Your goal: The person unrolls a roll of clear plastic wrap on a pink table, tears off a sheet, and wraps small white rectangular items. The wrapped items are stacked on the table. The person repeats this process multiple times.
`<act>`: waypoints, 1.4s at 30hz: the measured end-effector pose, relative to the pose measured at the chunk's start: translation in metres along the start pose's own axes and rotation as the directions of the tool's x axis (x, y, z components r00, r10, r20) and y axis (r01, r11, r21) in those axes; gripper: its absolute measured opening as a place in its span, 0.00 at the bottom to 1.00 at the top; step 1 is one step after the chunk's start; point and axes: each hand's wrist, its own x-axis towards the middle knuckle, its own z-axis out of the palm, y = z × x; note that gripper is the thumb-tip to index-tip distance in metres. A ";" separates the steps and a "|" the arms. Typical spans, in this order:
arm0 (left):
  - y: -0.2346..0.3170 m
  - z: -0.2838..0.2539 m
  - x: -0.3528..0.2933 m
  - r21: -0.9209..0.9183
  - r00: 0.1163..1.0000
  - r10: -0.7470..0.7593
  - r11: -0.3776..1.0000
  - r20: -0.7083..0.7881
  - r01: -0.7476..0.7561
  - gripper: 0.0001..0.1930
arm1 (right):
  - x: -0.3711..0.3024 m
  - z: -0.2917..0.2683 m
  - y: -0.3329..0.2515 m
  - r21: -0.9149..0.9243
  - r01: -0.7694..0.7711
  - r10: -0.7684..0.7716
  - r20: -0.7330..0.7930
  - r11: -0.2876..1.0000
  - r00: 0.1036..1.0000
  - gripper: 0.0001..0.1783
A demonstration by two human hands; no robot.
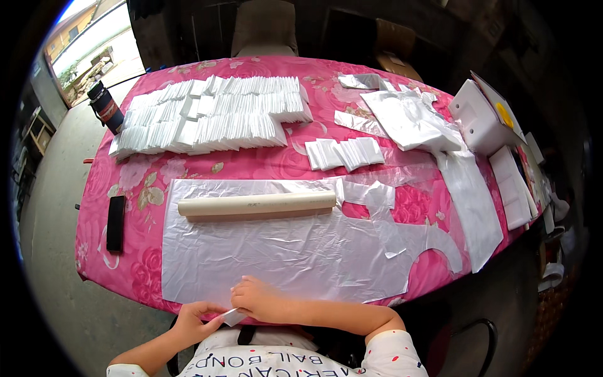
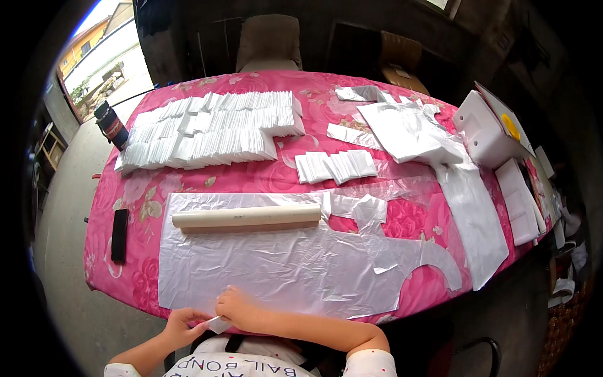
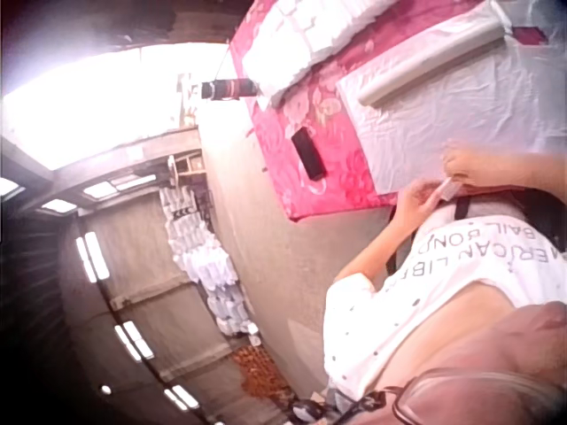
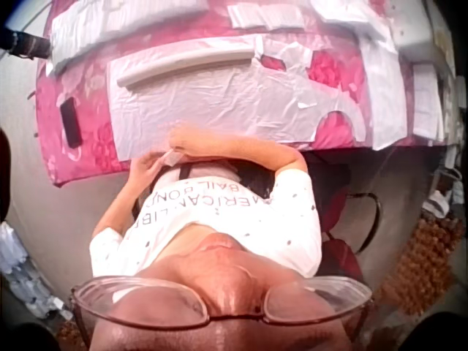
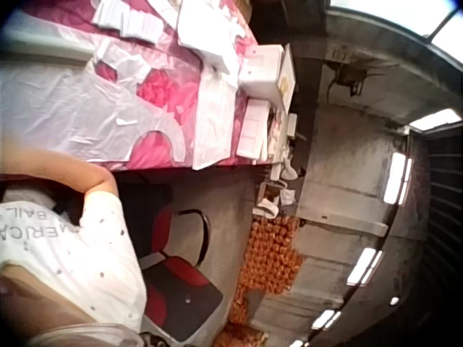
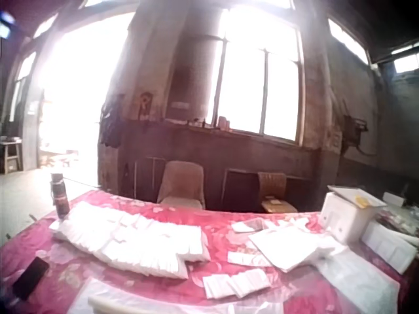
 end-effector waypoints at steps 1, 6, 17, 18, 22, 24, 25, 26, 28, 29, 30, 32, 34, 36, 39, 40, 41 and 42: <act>-0.001 0.001 0.010 -0.232 1.000 0.017 0.973 0.022 -0.011 0.13 | -0.011 -0.019 0.009 0.082 0.030 -0.020 -0.124 0.996 0.992 0.07; 0.068 -0.001 0.078 0.140 0.915 0.402 0.907 -0.006 -0.398 0.16 | -0.060 -0.138 0.078 0.424 -0.219 0.449 -0.581 0.879 0.678 0.09; 0.152 0.081 0.303 -0.076 0.992 0.125 0.989 0.011 -0.123 0.21 | -0.135 -0.274 0.258 0.319 -0.790 0.559 -0.828 0.523 0.035 0.19; 0.146 0.088 0.323 -0.102 0.994 0.108 0.989 0.000 -0.108 0.23 | -0.136 -0.276 0.265 0.260 -0.835 0.572 -0.816 0.485 0.078 0.24; 0.137 0.102 0.375 -0.236 0.999 0.050 0.971 0.006 -0.047 0.26 | -0.112 -0.278 0.248 0.148 -0.892 0.561 -0.817 0.426 0.133 0.25; 0.134 0.106 0.401 -0.386 0.997 0.034 0.923 0.065 -0.006 0.25 | -0.098 -0.275 0.244 0.166 -0.878 0.594 -0.789 0.449 0.155 0.25; 0.130 0.107 0.410 -0.457 0.995 0.029 0.890 0.091 0.016 0.24 | -0.092 -0.272 0.244 0.175 -0.869 0.610 -0.774 0.463 0.169 0.25; 0.146 0.119 0.401 -0.376 0.999 -0.025 0.926 0.024 0.032 0.29 | -0.094 -0.269 0.247 0.206 -0.869 0.632 -0.761 0.450 0.148 0.26; 0.165 0.127 0.391 -0.223 0.994 -0.096 0.971 -0.056 0.081 0.32 | -0.086 -0.263 0.250 0.208 -0.850 0.632 -0.755 0.484 0.175 0.25; 0.171 0.127 0.386 -0.145 0.987 -0.125 0.983 -0.103 0.110 0.33 | -0.080 -0.259 0.251 0.210 -0.838 0.631 -0.752 0.504 0.190 0.25; 0.174 0.126 0.382 -0.137 0.992 -0.102 0.986 -0.075 0.091 0.33 | -0.069 -0.257 0.240 0.231 -0.822 0.667 -0.711 0.520 0.222 0.25; 0.176 0.125 0.375 -0.128 0.999 -0.051 0.991 -0.016 0.049 0.32 | -0.051 -0.239 0.234 0.228 -0.772 0.628 -0.732 0.593 0.266 0.24; 0.164 0.133 0.381 -0.153 0.996 -0.005 0.988 -0.086 -0.009 0.29 | -0.037 -0.222 0.232 0.241 -0.702 0.604 -0.727 0.670 0.327 0.22; 0.170 0.137 0.373 -0.197 0.995 0.006 0.980 -0.099 -0.025 0.25 | -0.028 -0.215 0.225 0.419 -0.590 0.695 -0.612 0.690 0.377 0.20; 0.169 0.132 0.361 -0.487 0.992 -0.105 0.871 -0.072 0.057 0.23 | -0.022 -0.207 0.208 0.264 -0.552 0.510 -0.783 0.791 0.356 0.24; 0.169 0.129 0.354 -0.520 0.995 -0.059 0.854 -0.076 0.010 0.22 | -0.021 -0.202 0.210 0.265 -0.538 0.478 -0.823 0.800 0.305 0.25; 0.171 0.129 0.345 -0.549 0.997 -0.008 0.835 -0.077 -0.036 0.20 | -0.023 -0.197 0.217 0.266 -0.525 0.443 -0.862 0.809 0.246 0.25; 0.169 0.125 0.334 -0.578 0.996 0.025 0.813 -0.087 -0.071 0.19 | -0.019 -0.192 0.212 0.276 -0.508 0.420 -0.887 0.816 0.193 0.26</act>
